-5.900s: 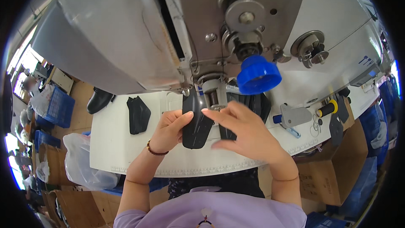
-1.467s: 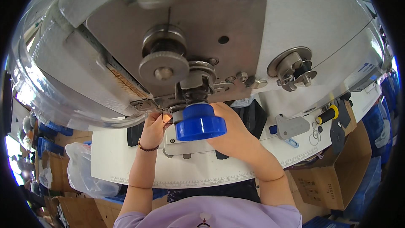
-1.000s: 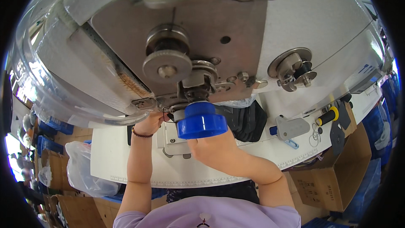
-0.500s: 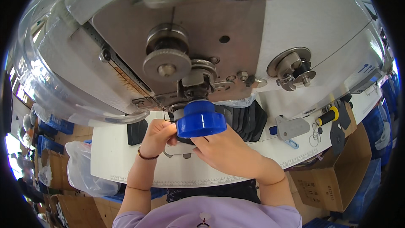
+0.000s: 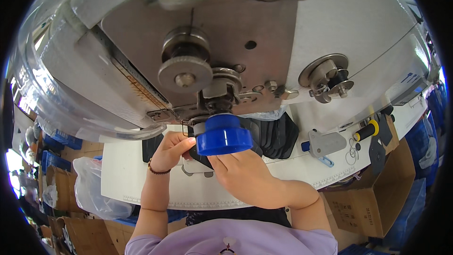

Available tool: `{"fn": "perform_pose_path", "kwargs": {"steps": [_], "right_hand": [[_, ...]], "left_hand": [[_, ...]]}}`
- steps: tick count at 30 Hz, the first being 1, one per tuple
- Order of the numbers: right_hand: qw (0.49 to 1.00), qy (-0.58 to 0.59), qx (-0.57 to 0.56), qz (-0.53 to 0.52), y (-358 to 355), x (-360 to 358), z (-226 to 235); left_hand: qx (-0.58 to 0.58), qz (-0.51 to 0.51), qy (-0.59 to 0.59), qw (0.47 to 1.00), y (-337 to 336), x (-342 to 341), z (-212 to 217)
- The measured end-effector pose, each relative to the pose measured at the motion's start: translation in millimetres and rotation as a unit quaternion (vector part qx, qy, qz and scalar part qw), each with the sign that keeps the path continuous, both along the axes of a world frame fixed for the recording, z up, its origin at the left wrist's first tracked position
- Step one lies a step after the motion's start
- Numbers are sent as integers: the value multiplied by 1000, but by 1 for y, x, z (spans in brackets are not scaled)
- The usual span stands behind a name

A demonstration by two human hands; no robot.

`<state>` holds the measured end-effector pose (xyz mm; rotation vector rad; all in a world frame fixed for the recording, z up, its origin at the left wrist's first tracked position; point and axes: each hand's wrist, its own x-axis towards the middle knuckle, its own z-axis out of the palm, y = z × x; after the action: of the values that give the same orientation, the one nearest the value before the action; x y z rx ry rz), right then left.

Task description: Using an industrial stitching machine to join pieces of leather for shoe construction.

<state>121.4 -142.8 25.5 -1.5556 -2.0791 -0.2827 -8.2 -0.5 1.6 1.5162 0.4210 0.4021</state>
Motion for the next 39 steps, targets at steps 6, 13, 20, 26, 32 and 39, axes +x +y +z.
{"fn": "perform_pose_path", "kwargs": {"steps": [6, 13, 20, 26, 32, 39], "right_hand": [[996, -30, 86, 2, -4, -3, -14], [997, -15, 70, -3, -4, -4, -13], [998, -25, 65, 2, 0, 0, -15], [998, -1, 51, -38, 3, -2, -9], [998, -21, 38, -38, 4, 1, -9], [995, -65, -5, -73, 7, 6, -12]], "left_hand": [[11, 1, 31, 999, -10, -8, 1], [9, 4, 19, 1000, -2, -7, -6], [25, -4, 12, 1000, 2, -4, -7], [130, 45, -6, 991, 5, -3, -19], [123, 67, -11, 990, 3, 2, -19], [169, 83, -27, 982, 7, 8, -17]]}}
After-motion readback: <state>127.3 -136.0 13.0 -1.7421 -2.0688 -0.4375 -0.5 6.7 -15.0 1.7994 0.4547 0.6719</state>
